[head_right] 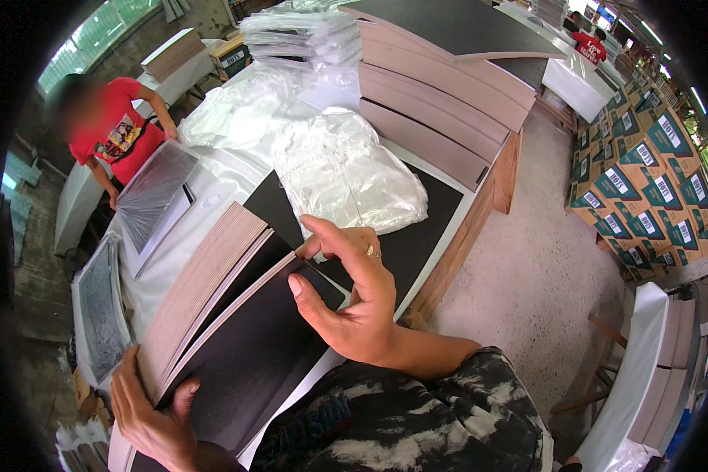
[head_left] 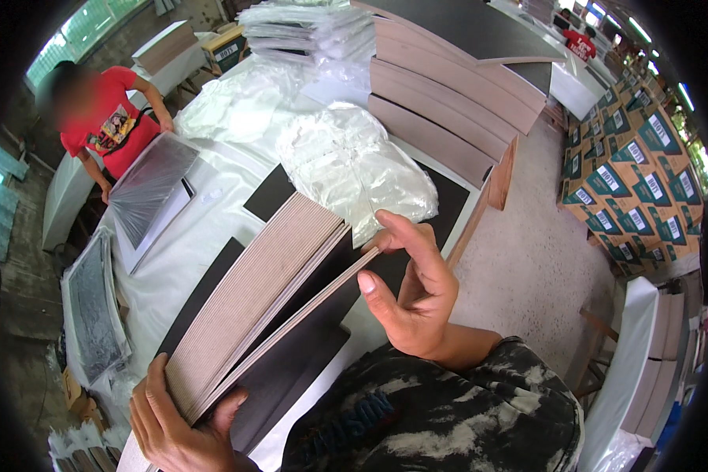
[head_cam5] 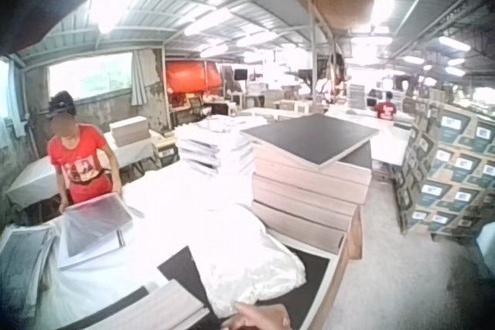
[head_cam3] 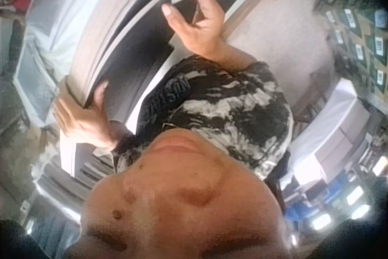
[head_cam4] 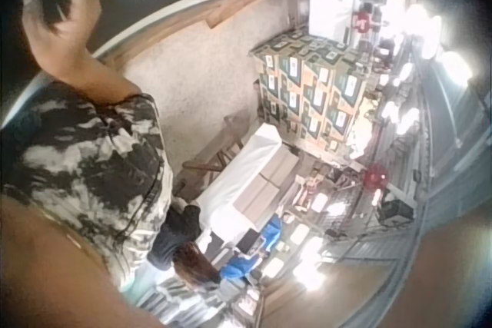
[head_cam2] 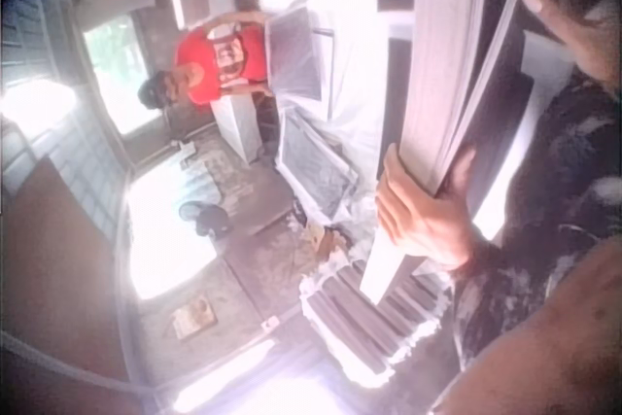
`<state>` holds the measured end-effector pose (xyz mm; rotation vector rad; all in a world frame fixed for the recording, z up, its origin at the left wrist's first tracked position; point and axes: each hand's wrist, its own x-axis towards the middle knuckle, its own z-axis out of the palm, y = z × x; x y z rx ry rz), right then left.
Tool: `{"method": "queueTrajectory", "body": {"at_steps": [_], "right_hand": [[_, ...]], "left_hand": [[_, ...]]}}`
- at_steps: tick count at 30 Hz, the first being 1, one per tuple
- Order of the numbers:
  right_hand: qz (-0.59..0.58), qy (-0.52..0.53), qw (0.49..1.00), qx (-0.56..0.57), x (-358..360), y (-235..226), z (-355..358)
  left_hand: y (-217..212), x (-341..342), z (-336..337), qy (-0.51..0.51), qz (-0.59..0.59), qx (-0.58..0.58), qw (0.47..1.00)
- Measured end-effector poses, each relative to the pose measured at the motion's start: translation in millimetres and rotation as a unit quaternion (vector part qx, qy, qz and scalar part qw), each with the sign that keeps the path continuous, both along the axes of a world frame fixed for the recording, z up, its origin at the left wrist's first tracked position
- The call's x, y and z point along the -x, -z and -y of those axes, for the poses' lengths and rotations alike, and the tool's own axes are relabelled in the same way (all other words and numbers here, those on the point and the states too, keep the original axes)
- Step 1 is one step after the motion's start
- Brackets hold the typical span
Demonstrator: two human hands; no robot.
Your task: The person packages several black and white sheets into plastic bags by hand and then stacks the finished items onto a wooden pallet.
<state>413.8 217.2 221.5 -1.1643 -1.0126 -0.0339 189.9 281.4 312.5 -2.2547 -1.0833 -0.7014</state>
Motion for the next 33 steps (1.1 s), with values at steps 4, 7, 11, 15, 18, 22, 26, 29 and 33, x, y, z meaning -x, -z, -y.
{"method": "queueTrajectory", "body": {"at_steps": [4, 7, 11, 15, 18, 22, 26, 29, 33], "right_hand": [[0.045, -0.037, 0.997, 0.045, -2, -9, 4], [0.046, -0.065, 0.996, 0.045, -1, -9, 1], [0.033, -0.057, 0.998, 0.024, 0, -7, 1], [0.035, -0.049, 0.998, 0.028, 1, -6, 3], [0.031, -0.047, 0.998, 0.023, 3, -6, 4], [0.017, -0.037, 0.999, -0.005, 3, -4, 2], [0.002, -0.051, 0.998, -0.047, -5, -8, 1], [-0.081, -0.123, 0.987, -0.067, -2, -9, 1], [-0.157, -0.129, 0.979, 0.003, 6, -26, 3]], "left_hand": [[-2, 0, 1, -0.006, -0.006, 0.002, 1.000], [-1, 1, 1, -0.002, -0.003, 0.004, 1.000], [1, 2, 0, -0.001, 0.002, 0.008, 1.000], [-3, 0, 1, 0.002, -0.006, 0.003, 1.000], [-3, 0, 1, 0.001, -0.005, 0.006, 1.000], [-2, 0, 0, 0.005, -0.001, 0.009, 1.000], [-1, 1, 0, 0.002, 0.002, 0.011, 1.000], [-4, 0, 1, 0.012, -0.010, 0.008, 1.000], [-3, 1, 3, 0.014, -0.002, 0.011, 1.000]]}}
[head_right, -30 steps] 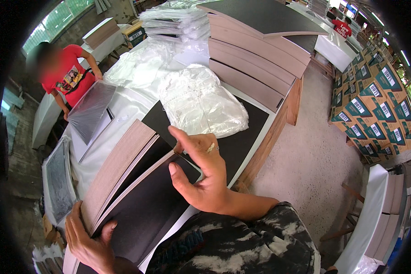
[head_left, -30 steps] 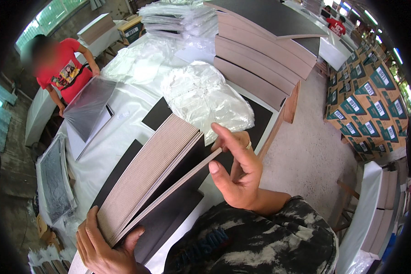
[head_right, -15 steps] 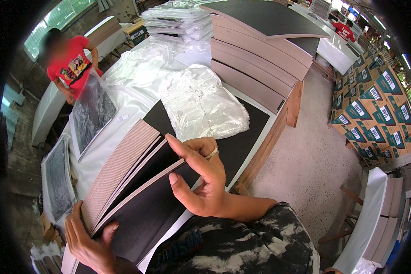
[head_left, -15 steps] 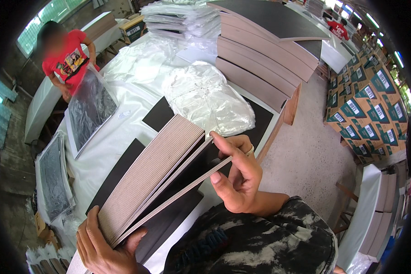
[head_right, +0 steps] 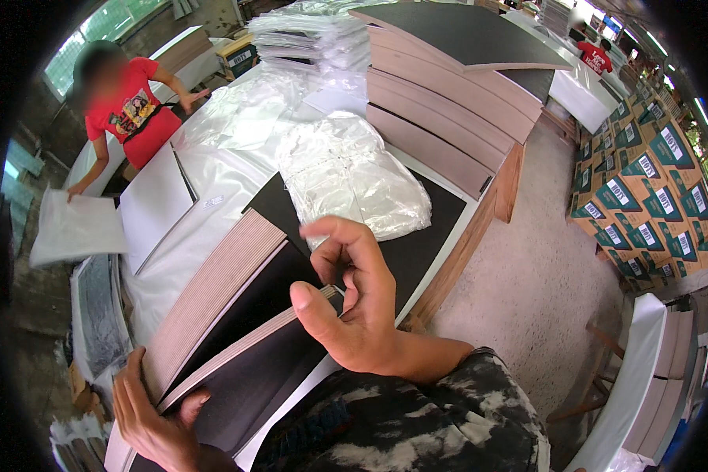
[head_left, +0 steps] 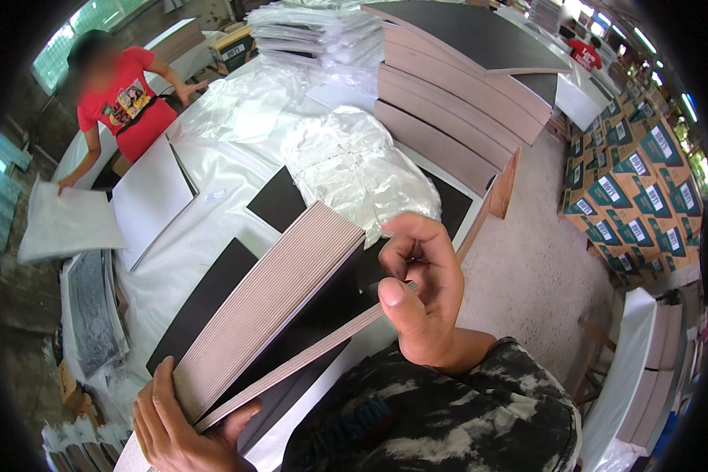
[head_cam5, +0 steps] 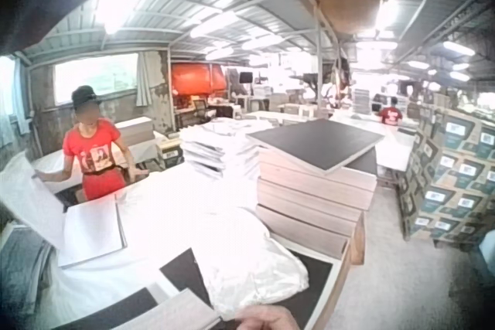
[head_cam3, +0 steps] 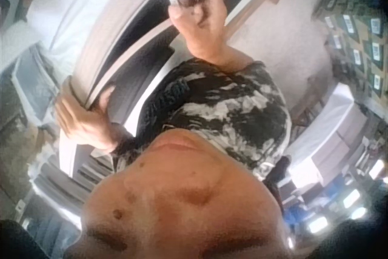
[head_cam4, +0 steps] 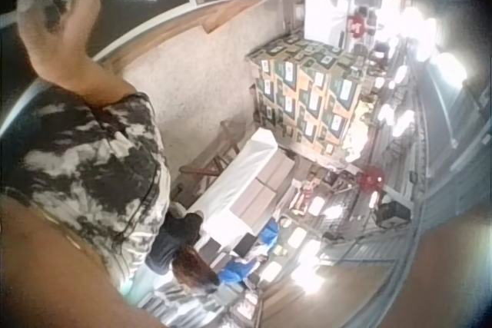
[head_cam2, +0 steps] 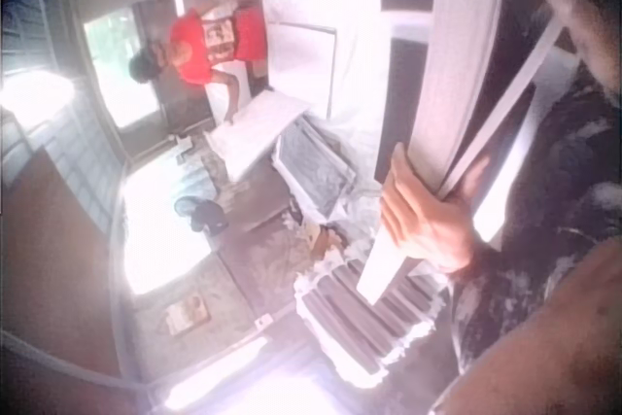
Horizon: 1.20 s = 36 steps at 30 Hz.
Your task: The person packages several black and white sheets into plastic bags by hand and then stacks the finished items onto a wooden pallet.
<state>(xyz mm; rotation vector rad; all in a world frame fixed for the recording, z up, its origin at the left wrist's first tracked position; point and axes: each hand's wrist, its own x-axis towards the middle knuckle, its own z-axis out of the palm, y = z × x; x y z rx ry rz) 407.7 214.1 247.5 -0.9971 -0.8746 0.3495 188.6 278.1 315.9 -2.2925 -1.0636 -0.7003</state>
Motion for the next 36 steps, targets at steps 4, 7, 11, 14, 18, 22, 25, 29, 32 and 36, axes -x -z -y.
{"method": "queueTrajectory", "body": {"at_steps": [4, 7, 11, 14, 18, 22, 25, 29, 32, 36], "right_hand": [[0.053, -0.050, 0.995, 0.061, -4, -8, 5], [0.121, -0.073, 0.987, 0.078, -10, -7, 5], [0.140, -0.062, 0.985, 0.077, -9, -7, 7], [0.137, -0.063, 0.986, 0.076, -8, -6, 8], [0.142, -0.058, 0.985, 0.075, -8, -4, 11], [0.138, -0.056, 0.986, 0.071, -8, -2, 11], [0.136, -0.055, 0.987, 0.069, -7, -1, 12], [0.134, -0.057, 0.987, 0.068, -8, -1, 11], [0.142, -0.044, 0.987, 0.066, -7, -1, 12], [0.161, -0.016, 0.984, 0.072, -6, 1, 14]], "left_hand": [[-1, 0, 2, -0.011, 0.000, 0.009, 1.000], [0, 0, 0, -0.004, 0.005, 0.010, 1.000], [-2, -1, -2, -0.002, -0.001, 0.009, 1.000], [0, 0, -2, -0.001, 0.005, 0.018, 1.000], [-1, 0, -1, 0.003, 0.009, 0.026, 1.000], [-1, 0, 1, -0.008, 0.008, 0.038, 0.999], [0, 0, 0, -0.003, 0.007, 0.030, 1.000], [1, 2, -1, 0.001, 0.008, 0.025, 1.000], [0, 2, -2, 0.003, 0.006, 0.025, 1.000], [1, 3, -2, 0.007, 0.005, 0.023, 1.000]]}}
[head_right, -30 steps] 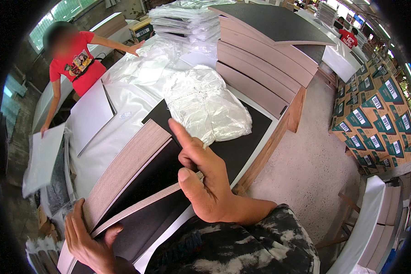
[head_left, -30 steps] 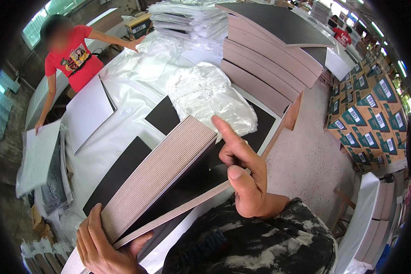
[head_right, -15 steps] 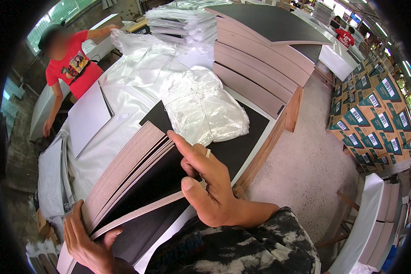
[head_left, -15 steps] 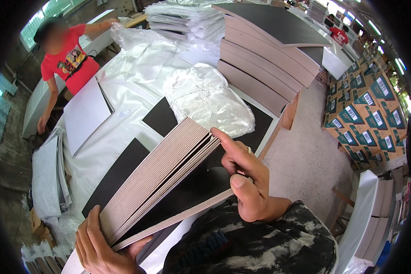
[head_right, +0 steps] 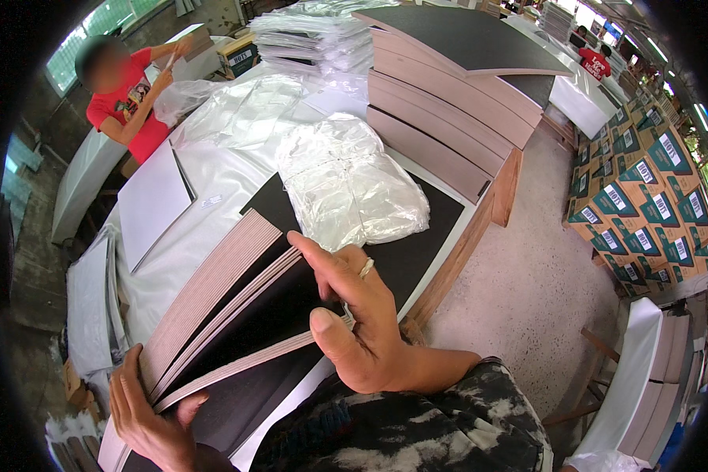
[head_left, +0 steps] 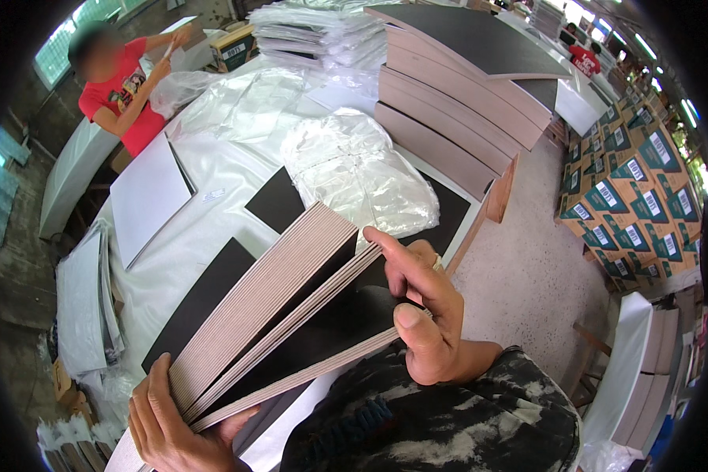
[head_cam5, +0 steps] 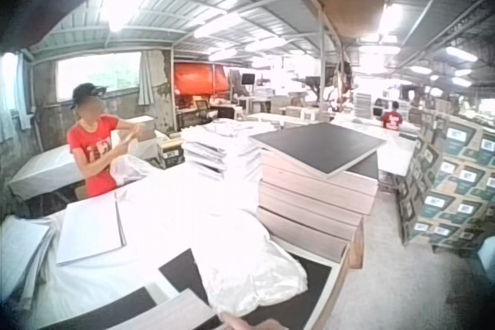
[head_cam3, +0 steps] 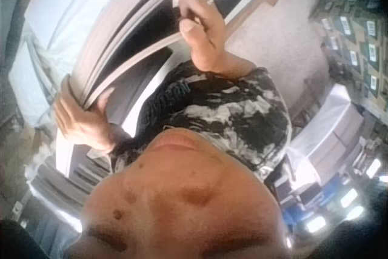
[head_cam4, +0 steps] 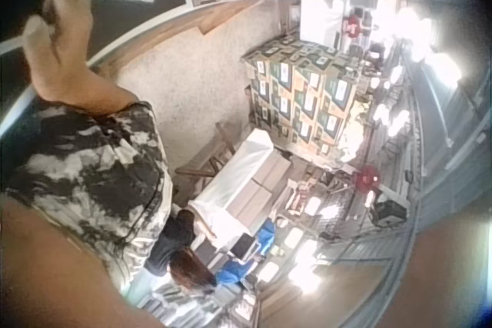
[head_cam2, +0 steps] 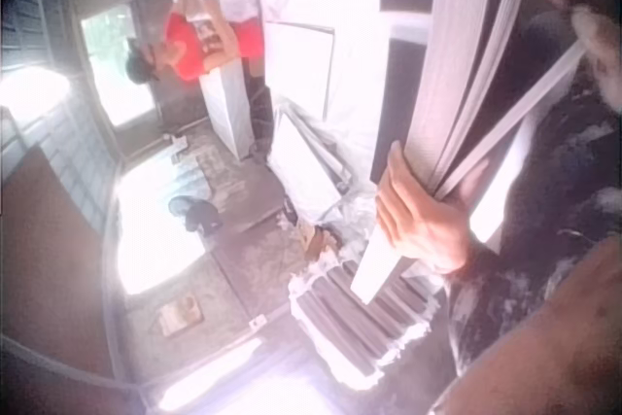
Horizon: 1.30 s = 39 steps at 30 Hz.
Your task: The person packages several black and white sheets into plastic bags by hand and then stacks the finished items onto a wooden pallet.
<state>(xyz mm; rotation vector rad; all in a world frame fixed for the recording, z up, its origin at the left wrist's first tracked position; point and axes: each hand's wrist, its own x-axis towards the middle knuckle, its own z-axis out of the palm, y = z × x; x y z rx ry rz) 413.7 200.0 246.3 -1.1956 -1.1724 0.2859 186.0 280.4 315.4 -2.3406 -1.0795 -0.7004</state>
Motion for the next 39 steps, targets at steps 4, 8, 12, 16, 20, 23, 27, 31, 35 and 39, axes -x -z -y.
{"method": "queueTrajectory", "body": {"at_steps": [4, 8, 12, 16, 20, 23, 27, 31, 35, 39], "right_hand": [[0.043, 0.037, 0.998, -0.004, -2, 3, 0], [0.060, 0.045, 0.997, -0.005, -2, 3, -1], [0.055, 0.047, 0.997, -0.002, -2, 4, -1], [0.047, 0.042, 0.998, -0.010, -1, 6, -4], [0.046, 0.042, 0.998, -0.019, 0, 5, -5], [0.043, 0.041, 0.998, -0.022, 0, 6, -6], [0.014, 0.026, 0.999, -0.029, 2, 5, -8], [0.008, 0.023, 1.000, -0.017, 4, 5, -7], [-0.012, 0.023, 0.999, -0.033, 5, 4, -9], [-0.054, 0.026, 0.994, -0.086, 9, 16, -12]], "left_hand": [[1, 0, 0, -0.001, 0.001, 0.001, 1.000], [0, 0, -1, 0.003, -0.004, -0.007, 1.000], [3, 2, -3, 0.005, 0.004, -0.009, 1.000], [3, 2, -4, 0.005, 0.001, -0.018, 1.000], [4, 3, -4, 0.002, 0.003, -0.017, 1.000], [4, 3, -4, -0.001, 0.002, -0.013, 1.000], [4, 3, -6, 0.003, 0.003, -0.017, 1.000], [3, 2, -6, -0.003, 0.004, -0.014, 1.000], [-1, 0, -6, 0.002, -0.005, -0.022, 1.000], [3, 3, -7, 0.003, -0.001, -0.015, 1.000]]}}
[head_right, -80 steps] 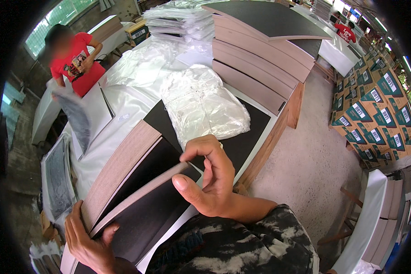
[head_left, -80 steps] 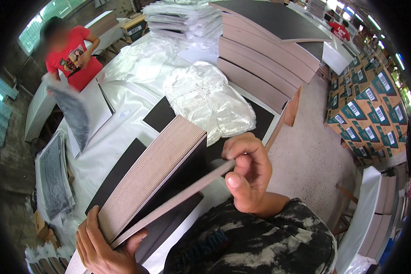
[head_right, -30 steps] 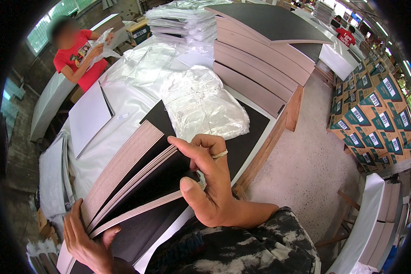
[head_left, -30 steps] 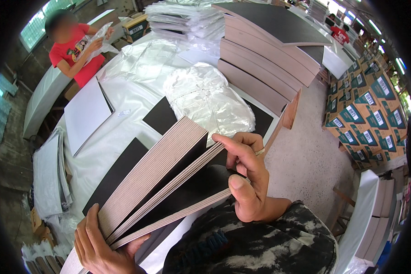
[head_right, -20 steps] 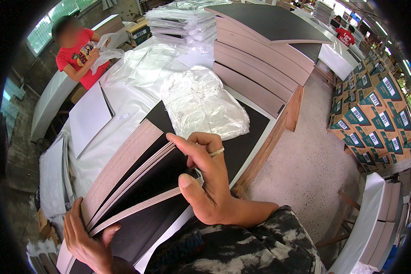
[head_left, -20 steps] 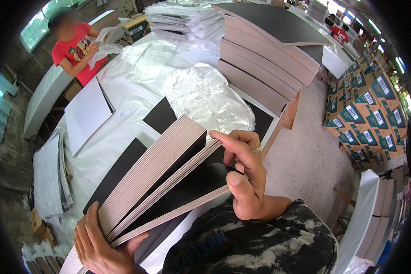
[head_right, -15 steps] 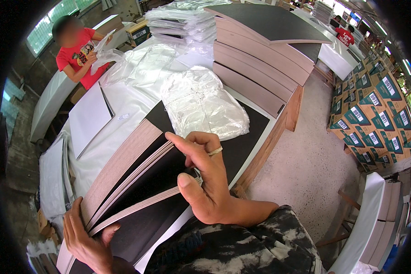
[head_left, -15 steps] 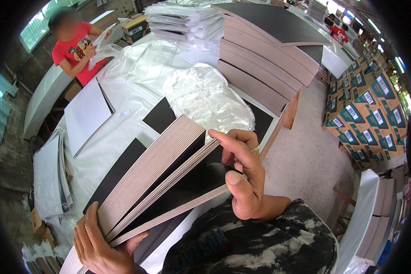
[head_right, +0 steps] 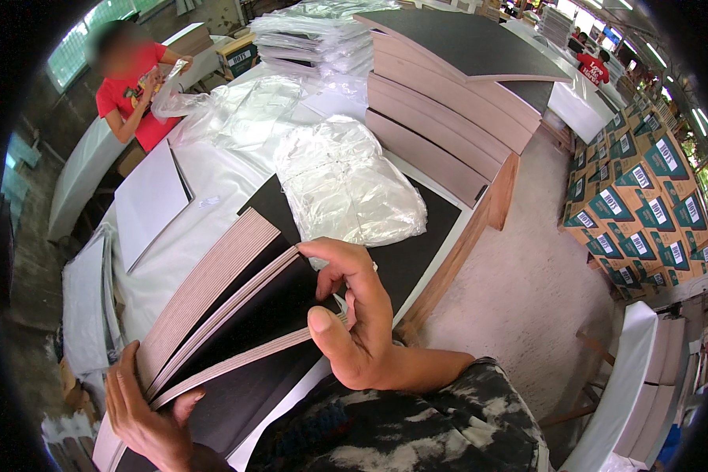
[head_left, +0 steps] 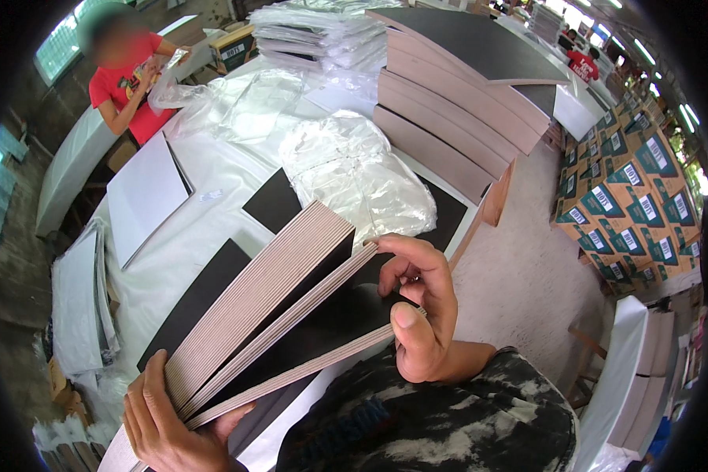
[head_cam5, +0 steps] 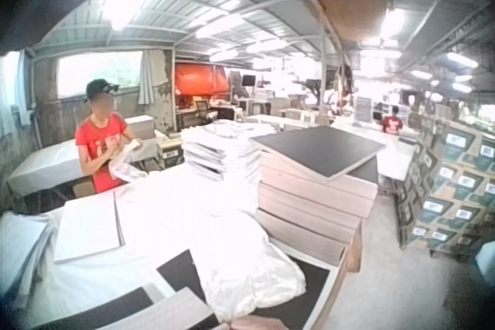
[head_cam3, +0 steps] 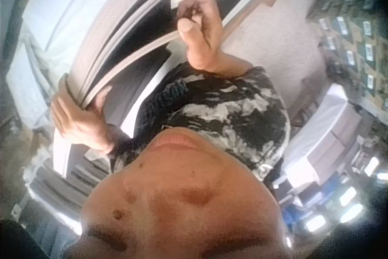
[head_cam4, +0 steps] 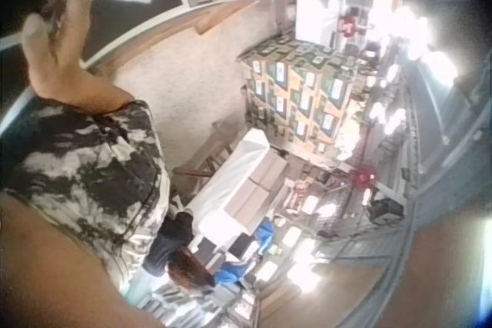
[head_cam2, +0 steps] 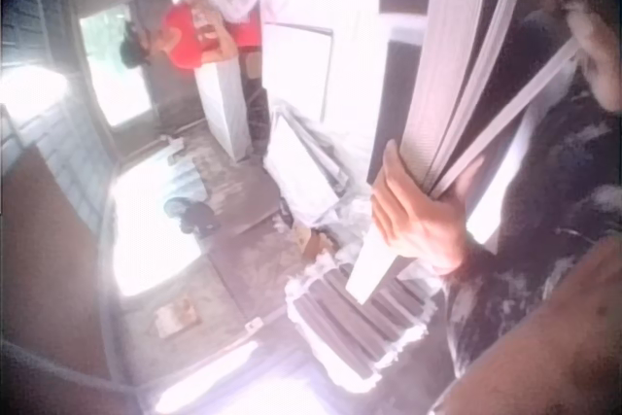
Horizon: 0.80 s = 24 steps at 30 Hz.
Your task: The person packages several black and white sheets into plastic bags by hand and then stacks the finished items onto a wooden pallet.
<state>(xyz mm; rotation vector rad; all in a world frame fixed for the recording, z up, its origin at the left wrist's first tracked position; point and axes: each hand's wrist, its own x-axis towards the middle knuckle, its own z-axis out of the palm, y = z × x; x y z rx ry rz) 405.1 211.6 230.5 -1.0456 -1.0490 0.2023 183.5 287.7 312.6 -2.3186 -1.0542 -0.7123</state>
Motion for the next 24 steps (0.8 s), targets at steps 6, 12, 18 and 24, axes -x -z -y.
{"method": "queueTrajectory", "body": {"at_steps": [6, 12, 18, 24], "right_hand": [[-0.015, -0.009, 0.998, -0.052, 3, 6, -4], [-0.059, -0.017, 0.996, -0.070, 7, 5, -5], [-0.053, -0.019, 0.996, -0.067, 7, 4, -6], [-0.013, 0.042, 0.999, -0.012, 7, 3, -7]], "left_hand": [[4, 3, 0, -0.010, 0.013, 0.011, 1.000], [3, 3, -1, -0.010, 0.004, 0.008, 1.000], [-1, 1, 1, -0.019, -0.008, 0.016, 1.000], [-3, 0, 2, -0.021, -0.003, 0.024, 0.999]]}}
